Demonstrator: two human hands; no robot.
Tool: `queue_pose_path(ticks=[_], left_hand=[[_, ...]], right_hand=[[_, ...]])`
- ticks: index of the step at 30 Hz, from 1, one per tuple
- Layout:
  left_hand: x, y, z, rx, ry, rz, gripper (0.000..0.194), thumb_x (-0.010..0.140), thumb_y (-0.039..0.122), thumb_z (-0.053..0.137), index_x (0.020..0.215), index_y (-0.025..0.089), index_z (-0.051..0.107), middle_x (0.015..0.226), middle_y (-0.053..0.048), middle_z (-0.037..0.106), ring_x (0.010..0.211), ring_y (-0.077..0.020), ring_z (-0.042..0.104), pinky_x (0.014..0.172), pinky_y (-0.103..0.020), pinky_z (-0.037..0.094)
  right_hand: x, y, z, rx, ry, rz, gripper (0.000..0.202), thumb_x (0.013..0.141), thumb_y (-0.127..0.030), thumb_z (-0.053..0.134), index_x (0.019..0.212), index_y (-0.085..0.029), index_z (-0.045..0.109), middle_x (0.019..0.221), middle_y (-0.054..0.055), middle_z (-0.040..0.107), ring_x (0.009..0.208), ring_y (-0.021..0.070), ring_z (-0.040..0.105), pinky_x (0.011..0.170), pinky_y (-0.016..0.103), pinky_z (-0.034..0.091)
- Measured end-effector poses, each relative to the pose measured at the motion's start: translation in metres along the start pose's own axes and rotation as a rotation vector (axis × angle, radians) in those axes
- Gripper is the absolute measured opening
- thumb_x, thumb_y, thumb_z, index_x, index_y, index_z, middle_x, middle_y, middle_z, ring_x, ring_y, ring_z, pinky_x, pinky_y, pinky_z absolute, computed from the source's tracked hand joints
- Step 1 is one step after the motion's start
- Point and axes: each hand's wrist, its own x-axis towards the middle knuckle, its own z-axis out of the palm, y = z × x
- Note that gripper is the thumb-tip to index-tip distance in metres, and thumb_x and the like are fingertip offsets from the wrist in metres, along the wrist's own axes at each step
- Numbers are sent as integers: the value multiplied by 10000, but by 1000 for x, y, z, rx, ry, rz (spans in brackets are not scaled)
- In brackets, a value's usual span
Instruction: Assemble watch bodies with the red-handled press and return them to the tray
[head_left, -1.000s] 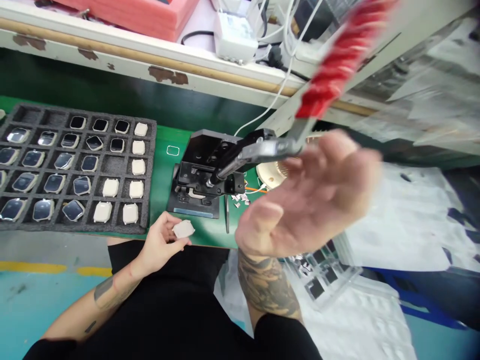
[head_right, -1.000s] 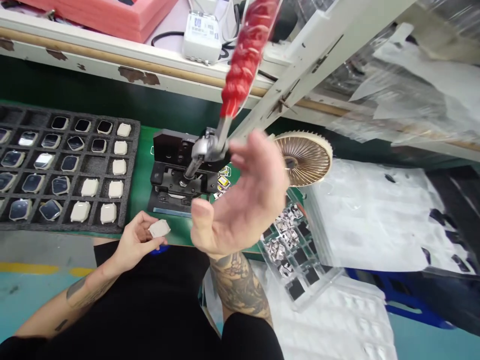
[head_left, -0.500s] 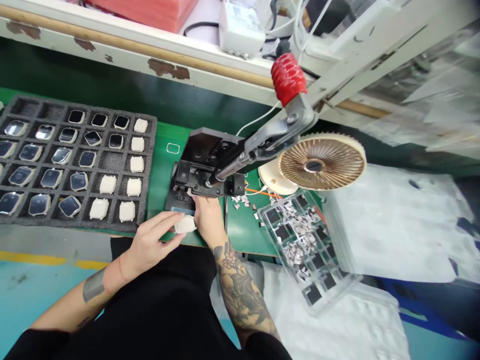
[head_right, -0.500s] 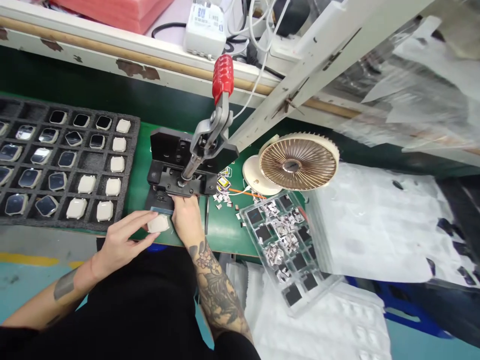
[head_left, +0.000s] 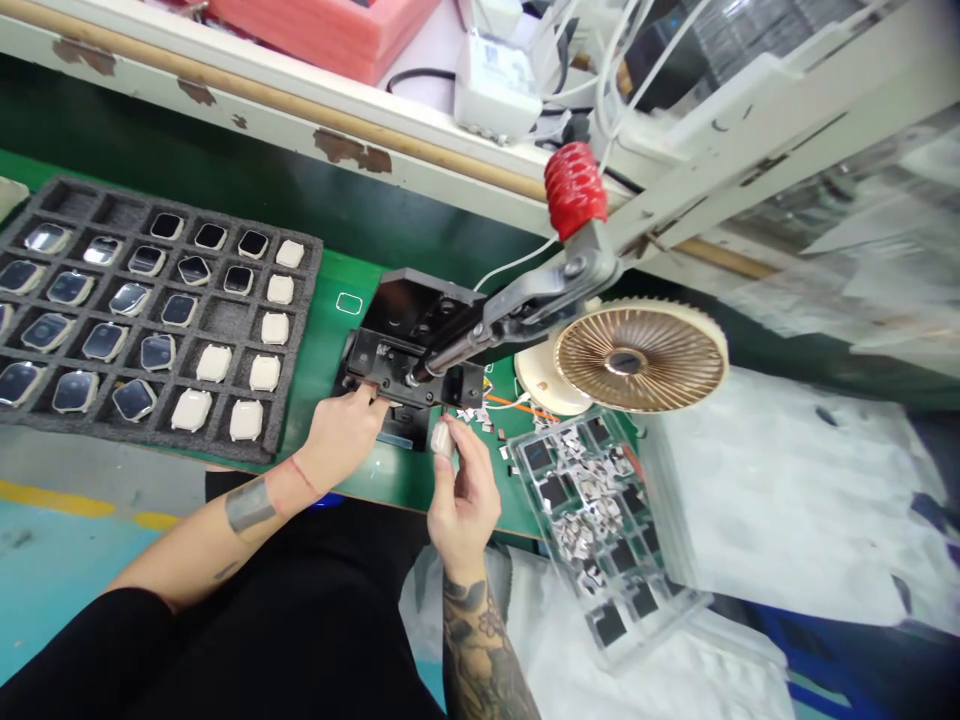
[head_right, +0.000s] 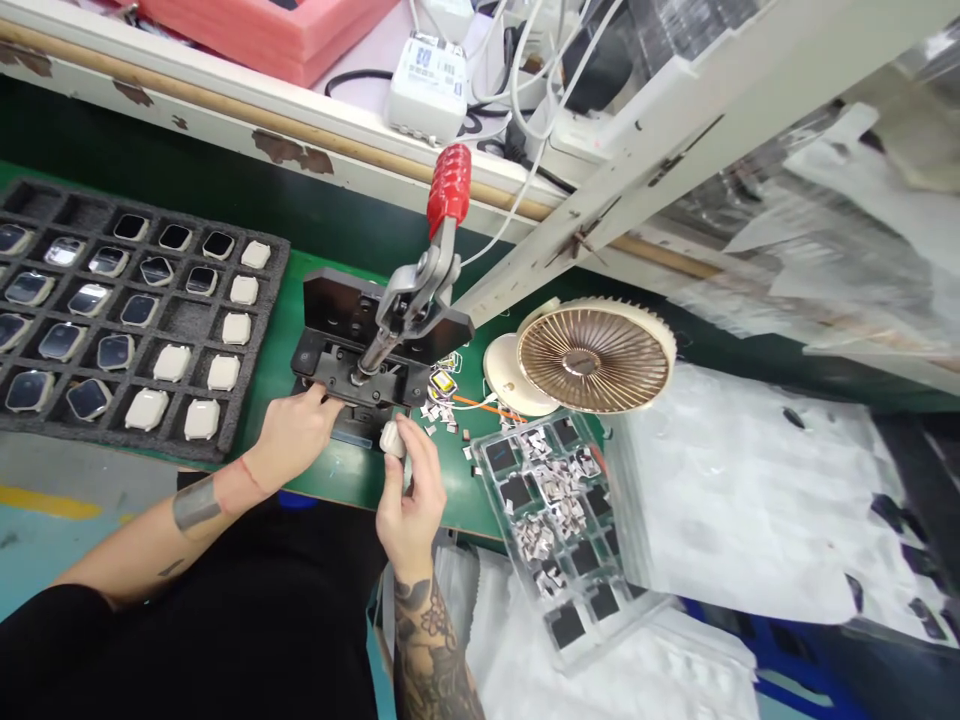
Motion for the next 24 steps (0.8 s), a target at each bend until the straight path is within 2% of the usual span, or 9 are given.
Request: queue_pose_path(ticks=[4, 8, 11, 13, 15, 17, 18, 20, 24], left_hand=[[-14, 5, -13, -75, 10, 24, 305, 1072, 150, 588, 1313, 183, 771, 1394, -207, 730, 884, -264, 812, 741, -349, 606], [-45, 16, -23, -670, 61, 72, 495, 1057, 364, 732, 1532, 244, 660, 1396, -139, 769, 856, -218, 796, 785, -331, 645], [-59, 11, -30, -974, 214, -81, 343, 1074, 400, 713, 1359, 215, 758, 1148, -97, 831, 854, -221, 787, 789, -322, 648], [-60, -9, -43, -919, 323, -124, 268, 1101, 384, 663, 1263, 222, 802, 1156, -97, 830, 971, -248, 792, 882, -348, 641], [-54, -43, -64, -696, 407, -98, 296, 1124, 362, 607, 1309, 240, 802, 1226, -103, 812, 1080, -265, 769, 981, -383, 611], [-43, -85, -90, -385, 457, -102, 372, 1147, 318, 516, 1428, 237, 746, 1227, -112, 785, 1118, -268, 737, 1039, -414, 576], [-36, -107, -102, -233, 460, -149, 399, 1141, 299, 506, 1481, 224, 700, 1207, -113, 777, 1091, -267, 730, 1030, -418, 573], [-21, -144, -119, 11, 387, -248, 396, 1118, 290, 533, 1486, 203, 651, 1120, -94, 771, 1050, -269, 721, 994, -410, 578], [-3, -178, -128, 174, 295, -271, 270, 1051, 288, 639, 1275, 178, 742, 1247, -163, 721, 1187, -338, 666, 1071, -465, 538]], right_hand=[[3, -8, 3, 26, 36, -70, 446, 1067, -139, 605, 1478, -284, 697, 1430, 132, 753, 1348, 303, 731, 1140, 578, 646], [9, -25, 17, 13, -15, -269, 549, 1031, -66, 613, 1529, -288, 671, 1412, 134, 762, 1307, 326, 755, 1062, 611, 693], [22, -38, 26, -33, -154, -501, 667, 1006, -64, 681, 1614, -326, 596, 1386, 115, 777, 1267, 326, 772, 1012, 585, 719], [45, -42, 25, -105, -148, -617, 730, 965, -147, 801, 1632, -345, 580, 1371, 110, 779, 1227, 337, 781, 982, 564, 729], [83, -43, 19, -137, 116, -728, 727, 901, -266, 900, 1580, -333, 649, 1317, 121, 783, 1148, 352, 790, 917, 554, 730], [131, -45, 9, -60, 530, -816, 561, 911, -358, 886, 1455, -292, 763, 1214, 139, 792, 1035, 340, 792, 800, 530, 702], [156, -49, 4, -9, 603, -797, 450, 957, -387, 836, 1393, -278, 801, 1197, 138, 792, 1011, 322, 798, 756, 506, 676], [200, -65, -4, 55, 506, -679, 432, 1066, -521, 697, 1412, -277, 783, 1224, 109, 808, 970, 285, 817, 750, 488, 615], [238, -121, -14, 304, -3, -273, 623, 1083, -739, 495, 1368, -264, 779, 1131, 32, 851, 973, 247, 833, 799, 505, 544]])
